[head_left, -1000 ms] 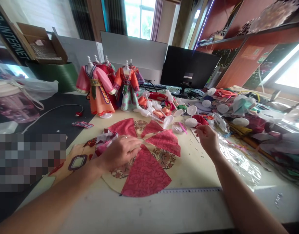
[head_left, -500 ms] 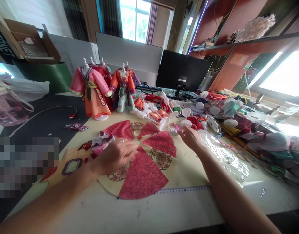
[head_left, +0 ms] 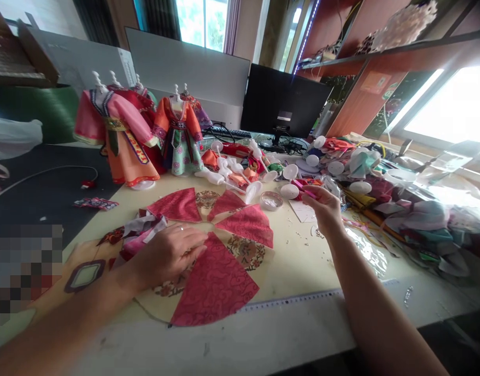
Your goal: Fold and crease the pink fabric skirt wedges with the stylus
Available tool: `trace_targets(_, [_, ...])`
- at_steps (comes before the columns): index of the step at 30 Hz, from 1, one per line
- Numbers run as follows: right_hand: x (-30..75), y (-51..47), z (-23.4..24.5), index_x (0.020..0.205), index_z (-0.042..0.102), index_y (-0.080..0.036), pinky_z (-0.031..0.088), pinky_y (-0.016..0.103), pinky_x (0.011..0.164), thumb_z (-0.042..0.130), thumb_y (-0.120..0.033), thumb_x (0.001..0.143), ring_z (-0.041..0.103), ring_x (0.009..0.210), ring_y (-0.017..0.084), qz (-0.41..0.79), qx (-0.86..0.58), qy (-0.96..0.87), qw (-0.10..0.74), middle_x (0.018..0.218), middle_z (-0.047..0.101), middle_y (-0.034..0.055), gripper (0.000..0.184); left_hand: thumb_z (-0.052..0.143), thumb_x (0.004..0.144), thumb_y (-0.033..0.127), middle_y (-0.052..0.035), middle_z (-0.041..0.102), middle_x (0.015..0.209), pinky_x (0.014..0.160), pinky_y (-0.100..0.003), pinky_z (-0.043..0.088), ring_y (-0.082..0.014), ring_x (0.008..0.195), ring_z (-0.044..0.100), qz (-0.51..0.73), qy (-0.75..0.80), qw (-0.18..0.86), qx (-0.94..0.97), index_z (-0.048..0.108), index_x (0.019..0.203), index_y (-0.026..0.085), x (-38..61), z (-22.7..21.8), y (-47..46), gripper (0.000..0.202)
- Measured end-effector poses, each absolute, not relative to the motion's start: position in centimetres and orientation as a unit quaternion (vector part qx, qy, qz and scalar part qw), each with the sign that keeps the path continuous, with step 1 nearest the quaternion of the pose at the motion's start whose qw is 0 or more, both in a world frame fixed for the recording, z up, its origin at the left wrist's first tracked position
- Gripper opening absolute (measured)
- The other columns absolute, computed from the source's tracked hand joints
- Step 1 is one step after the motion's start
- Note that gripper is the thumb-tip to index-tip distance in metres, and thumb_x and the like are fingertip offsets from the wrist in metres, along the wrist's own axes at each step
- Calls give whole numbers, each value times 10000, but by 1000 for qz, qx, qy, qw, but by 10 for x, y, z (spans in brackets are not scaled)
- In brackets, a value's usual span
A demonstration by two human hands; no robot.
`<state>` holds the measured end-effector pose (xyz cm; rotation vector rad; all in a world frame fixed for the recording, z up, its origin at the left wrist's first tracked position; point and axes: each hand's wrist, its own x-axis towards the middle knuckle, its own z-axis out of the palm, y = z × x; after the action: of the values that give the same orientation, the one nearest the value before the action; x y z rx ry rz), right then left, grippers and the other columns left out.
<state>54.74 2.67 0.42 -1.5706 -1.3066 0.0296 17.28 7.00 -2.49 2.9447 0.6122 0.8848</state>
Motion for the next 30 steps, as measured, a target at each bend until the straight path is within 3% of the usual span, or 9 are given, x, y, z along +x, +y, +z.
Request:
trace_targets(3, [546,20,15,985,659,-167,486,339,626,526,-418,795,571,619,142,14,-624,-542,563,713,627,31,342,496,894,258,-17,727,951,837,-350,506,-198,905,663,283,206,9,937,659,999,243,173,-25,70,194])
trace_targets(6, [539,12,24,844,672,-170,438,296,565,543,-437,813,504,551,117,12,-615,-543,571,588,543,-8,299,499,887,271,1,729,926,839,-338,504,-201,896,664,287,206,10,935,662,983,265,174,-24,71,190])
trace_targets(10, [529,-3,27,633,570,-185,342,252,492,535,-417,840,405,481,83,-14,-659,-572,488,514,479,-34,314,512,880,275,0,723,927,846,-339,500,-204,900,658,275,209,11,939,660,984,251,173,-27,72,182])
trace_targets(13, [529,-13,18,687,562,-196,350,255,494,545,-396,836,422,483,92,-41,-690,-580,430,533,508,-30,250,516,880,274,-10,720,936,836,-343,498,-204,893,657,272,208,8,939,658,986,243,172,-30,73,180])
trace_targets(19, [547,-15,-6,859,570,-212,428,300,585,493,-379,859,552,587,149,-66,-733,-547,398,671,631,14,184,512,890,253,-24,723,918,790,-357,513,-192,859,660,279,193,3,941,652,981,224,173,-30,72,169])
trace_targets(30, [547,-9,-11,846,577,-193,394,282,556,436,-396,880,538,539,140,-52,-742,-562,362,677,648,29,250,520,895,221,-29,721,924,817,-346,510,-183,882,654,281,183,-8,942,655,986,174,173,-30,72,170])
